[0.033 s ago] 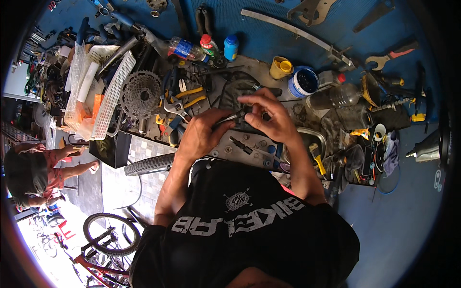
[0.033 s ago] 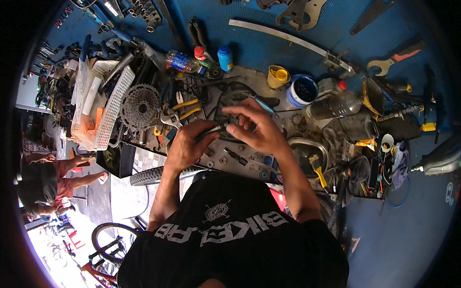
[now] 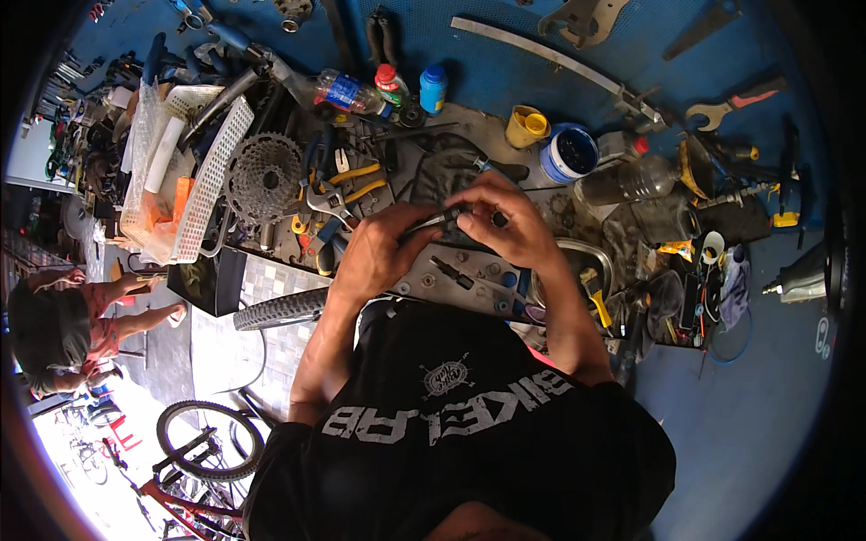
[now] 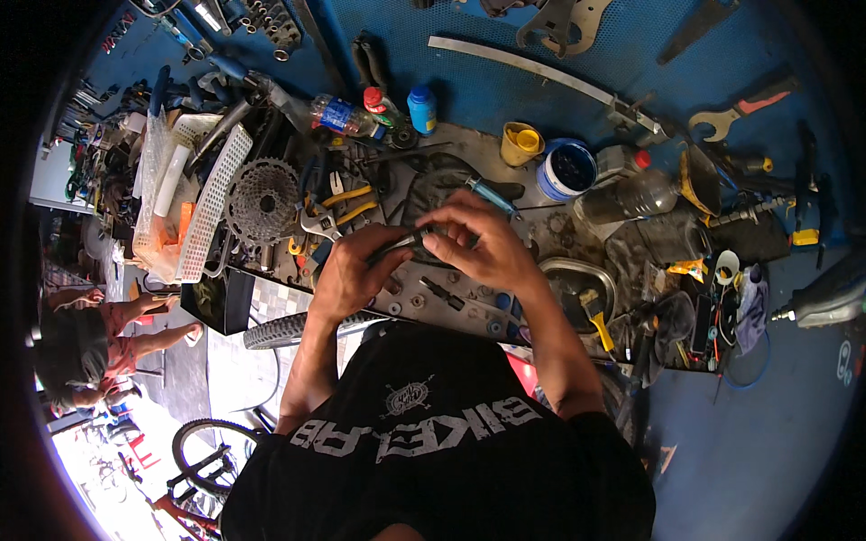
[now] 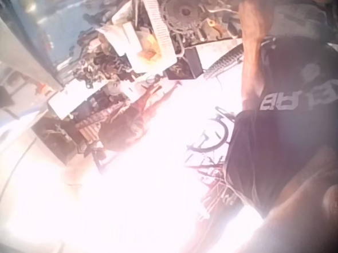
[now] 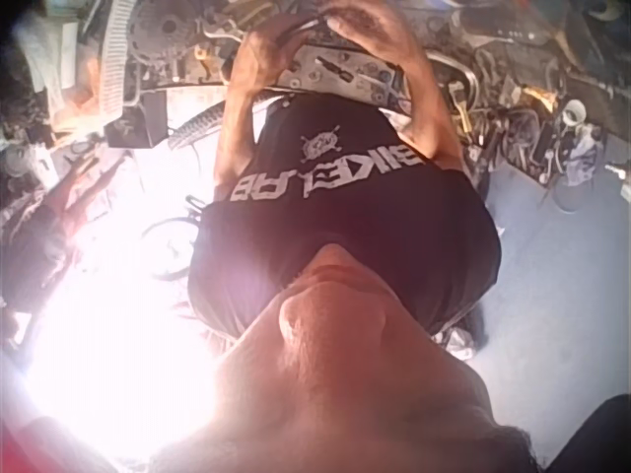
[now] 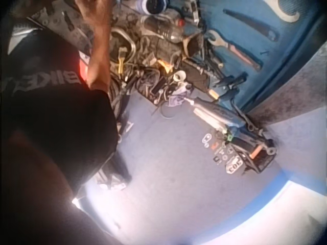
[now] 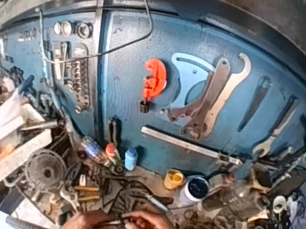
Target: The person assembles a bicycle wheel by mounting a tire onto a rim, installing a disc brake rotor, and tightening the hub components. They use a power tool to secure the rotor and hand tools to adjust the hub nuts and axle.
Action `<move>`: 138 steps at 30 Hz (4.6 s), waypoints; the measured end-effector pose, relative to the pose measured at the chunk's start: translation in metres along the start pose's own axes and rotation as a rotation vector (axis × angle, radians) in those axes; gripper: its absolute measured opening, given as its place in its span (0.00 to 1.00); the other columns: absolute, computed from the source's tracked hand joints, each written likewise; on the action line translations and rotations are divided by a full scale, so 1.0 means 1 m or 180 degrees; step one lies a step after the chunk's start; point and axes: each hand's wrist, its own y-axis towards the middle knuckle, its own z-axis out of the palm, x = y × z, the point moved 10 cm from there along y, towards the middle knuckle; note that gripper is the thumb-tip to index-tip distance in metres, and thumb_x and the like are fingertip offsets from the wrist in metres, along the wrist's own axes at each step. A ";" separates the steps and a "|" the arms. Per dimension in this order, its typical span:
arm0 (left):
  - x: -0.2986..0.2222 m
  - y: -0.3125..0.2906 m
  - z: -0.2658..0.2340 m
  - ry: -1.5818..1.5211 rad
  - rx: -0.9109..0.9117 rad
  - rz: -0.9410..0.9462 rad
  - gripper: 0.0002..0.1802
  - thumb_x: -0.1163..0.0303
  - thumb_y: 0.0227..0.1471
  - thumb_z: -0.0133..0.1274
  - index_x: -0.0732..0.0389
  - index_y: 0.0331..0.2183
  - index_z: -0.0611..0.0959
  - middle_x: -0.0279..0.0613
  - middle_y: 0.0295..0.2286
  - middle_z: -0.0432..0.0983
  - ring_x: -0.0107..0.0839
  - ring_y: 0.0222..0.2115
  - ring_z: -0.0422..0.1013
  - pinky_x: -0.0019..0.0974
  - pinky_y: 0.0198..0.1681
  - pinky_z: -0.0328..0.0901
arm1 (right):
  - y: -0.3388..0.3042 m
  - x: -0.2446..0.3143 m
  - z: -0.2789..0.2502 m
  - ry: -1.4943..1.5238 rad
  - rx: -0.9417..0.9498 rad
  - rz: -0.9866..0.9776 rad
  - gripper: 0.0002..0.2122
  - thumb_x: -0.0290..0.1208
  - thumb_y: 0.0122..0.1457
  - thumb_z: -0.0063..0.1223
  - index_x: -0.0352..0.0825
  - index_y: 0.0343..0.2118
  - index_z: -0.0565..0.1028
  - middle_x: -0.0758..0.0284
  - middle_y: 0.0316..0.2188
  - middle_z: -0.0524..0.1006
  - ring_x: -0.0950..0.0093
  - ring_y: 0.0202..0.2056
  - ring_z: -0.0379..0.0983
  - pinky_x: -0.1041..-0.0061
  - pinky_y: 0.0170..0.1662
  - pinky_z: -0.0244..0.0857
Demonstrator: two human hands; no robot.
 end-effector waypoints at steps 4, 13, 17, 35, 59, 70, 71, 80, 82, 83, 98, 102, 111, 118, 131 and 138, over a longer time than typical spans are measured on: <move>-0.006 0.007 0.002 0.0090 0.0012 0.0237 0.16 0.70 0.58 0.65 0.67 0.46 0.85 0.49 0.37 0.83 0.45 0.34 0.81 0.41 0.36 0.73 | 0.004 -0.036 -0.002 0.0787 0.0158 0.0688 0.26 0.54 0.74 0.46 0.31 0.40 0.84 0.71 0.33 0.75 0.77 0.33 0.73 0.73 0.42 0.66; -0.016 0.016 -0.008 0.0360 -0.0420 0.0928 0.17 0.71 0.57 0.67 0.67 0.47 0.85 0.46 0.36 0.82 0.32 0.25 0.80 0.35 0.28 0.73 | -0.001 -0.035 -0.016 0.0982 -0.0134 0.0362 0.23 0.52 0.71 0.53 0.32 0.47 0.83 0.69 0.35 0.73 0.79 0.38 0.69 0.76 0.44 0.63; -0.006 0.019 0.003 0.0077 -0.0097 0.0378 0.16 0.71 0.56 0.67 0.67 0.45 0.86 0.50 0.36 0.83 0.45 0.34 0.81 0.41 0.37 0.73 | 0.001 -0.021 -0.012 0.0687 0.0070 0.0190 0.16 0.43 0.67 0.61 0.32 0.37 0.85 0.72 0.29 0.73 0.79 0.33 0.69 0.76 0.41 0.64; 0.010 0.011 0.027 -0.1984 0.0396 0.0652 0.16 0.76 0.65 0.57 0.64 0.54 0.80 0.40 0.43 0.79 0.28 0.45 0.73 0.33 0.51 0.68 | 0.006 0.066 -0.012 -0.0394 -0.0230 -0.1018 0.18 0.31 0.52 0.74 0.37 0.47 0.84 0.65 0.36 0.76 0.69 0.37 0.76 0.71 0.39 0.71; 0.009 0.015 0.018 -0.1196 0.0325 -0.0091 0.20 0.73 0.58 0.66 0.65 0.51 0.82 0.39 0.39 0.84 0.25 0.40 0.77 0.32 0.44 0.71 | 0.016 0.052 -0.020 0.0100 -0.0335 -0.0576 0.15 0.29 0.52 0.74 0.35 0.43 0.85 0.69 0.36 0.78 0.77 0.35 0.74 0.77 0.38 0.68; 0.009 0.022 0.022 -0.1263 0.0590 -0.0279 0.15 0.66 0.70 0.53 0.70 0.43 0.85 0.38 0.33 0.83 0.23 0.35 0.79 0.29 0.40 0.73 | 0.017 0.017 -0.022 0.1037 -0.0366 -0.0241 0.13 0.28 0.58 0.69 0.30 0.45 0.83 0.70 0.39 0.75 0.82 0.38 0.70 0.81 0.42 0.62; 0.004 0.023 0.020 -0.1452 0.0575 -0.0050 0.14 0.67 0.70 0.53 0.70 0.43 0.84 0.37 0.33 0.83 0.23 0.34 0.78 0.29 0.39 0.73 | 0.016 0.017 -0.022 0.1089 -0.0366 -0.0253 0.13 0.27 0.59 0.69 0.29 0.45 0.83 0.69 0.40 0.75 0.82 0.38 0.71 0.80 0.42 0.62; 0.003 0.023 0.043 -0.2112 0.0977 -0.0265 0.15 0.67 0.68 0.57 0.68 0.49 0.81 0.40 0.34 0.82 0.25 0.35 0.77 0.30 0.42 0.71 | 0.017 0.012 -0.025 0.1332 -0.0397 -0.0243 0.13 0.30 0.59 0.71 0.32 0.45 0.84 0.70 0.39 0.75 0.83 0.34 0.71 0.82 0.36 0.64; 0.005 0.030 0.036 -0.1616 0.0583 -0.0103 0.16 0.68 0.67 0.59 0.68 0.50 0.80 0.39 0.33 0.82 0.25 0.34 0.77 0.30 0.41 0.71 | 0.017 0.014 -0.024 0.0887 -0.0320 -0.0303 0.13 0.30 0.58 0.71 0.34 0.45 0.85 0.71 0.38 0.75 0.84 0.33 0.70 0.82 0.36 0.64; 0.004 0.033 0.031 -0.1344 0.0354 0.0000 0.15 0.69 0.66 0.59 0.67 0.49 0.80 0.38 0.35 0.81 0.24 0.34 0.76 0.31 0.40 0.71 | 0.017 0.015 -0.023 0.0681 -0.0290 -0.0318 0.13 0.29 0.57 0.72 0.35 0.44 0.85 0.72 0.37 0.75 0.84 0.33 0.70 0.82 0.36 0.64; 0.004 0.034 0.034 -0.2033 0.0806 -0.0498 0.21 0.55 0.70 0.54 0.65 0.48 0.82 0.37 0.31 0.80 0.22 0.29 0.73 0.27 0.27 0.69 | 0.016 0.002 -0.029 0.0643 -0.0349 -0.0181 0.13 0.30 0.56 0.72 0.36 0.44 0.86 0.73 0.35 0.76 0.84 0.32 0.68 0.81 0.36 0.63; 0.010 0.034 0.042 -0.1570 0.1188 -0.0498 0.26 0.52 0.69 0.53 0.66 0.52 0.79 0.36 0.29 0.79 0.22 0.29 0.73 0.26 0.30 0.69 | 0.016 0.001 -0.033 0.0565 -0.0338 -0.0168 0.13 0.31 0.56 0.73 0.35 0.44 0.85 0.73 0.35 0.76 0.84 0.33 0.67 0.81 0.36 0.63; 0.011 0.031 0.044 -0.1999 0.1243 -0.0863 0.13 0.67 0.65 0.61 0.64 0.46 0.79 0.34 0.29 0.79 0.20 0.28 0.74 0.23 0.32 0.67 | 0.014 0.006 -0.035 0.0419 -0.0223 -0.0082 0.14 0.32 0.57 0.72 0.32 0.44 0.85 0.71 0.36 0.76 0.82 0.35 0.69 0.80 0.38 0.63; -0.002 0.047 0.032 -0.2026 0.0291 -0.0136 0.22 0.53 0.70 0.52 0.64 0.42 0.82 0.35 0.27 0.80 0.21 0.28 0.74 0.24 0.31 0.67 | 0.016 0.007 -0.039 0.0284 -0.0284 -0.0160 0.14 0.32 0.56 0.73 0.32 0.42 0.84 0.72 0.34 0.76 0.82 0.33 0.68 0.79 0.36 0.63; -0.004 0.045 0.034 -0.1700 0.0812 -0.0466 0.13 0.67 0.64 0.62 0.66 0.44 0.82 0.35 0.35 0.82 0.19 0.28 0.71 0.26 0.33 0.68 | 0.024 0.006 -0.051 0.0056 -0.0348 -0.0169 0.14 0.37 0.55 0.74 0.31 0.36 0.82 0.71 0.30 0.75 0.80 0.31 0.68 0.77 0.35 0.63; -0.008 0.052 0.019 -0.0435 0.0095 0.0088 0.13 0.74 0.58 0.67 0.66 0.42 0.82 0.37 0.33 0.83 0.18 0.32 0.73 0.29 0.35 0.70 | 0.027 0.005 -0.042 -0.0351 -0.0073 0.0008 0.17 0.40 0.55 0.74 0.31 0.37 0.82 0.70 0.29 0.73 0.78 0.30 0.68 0.76 0.32 0.63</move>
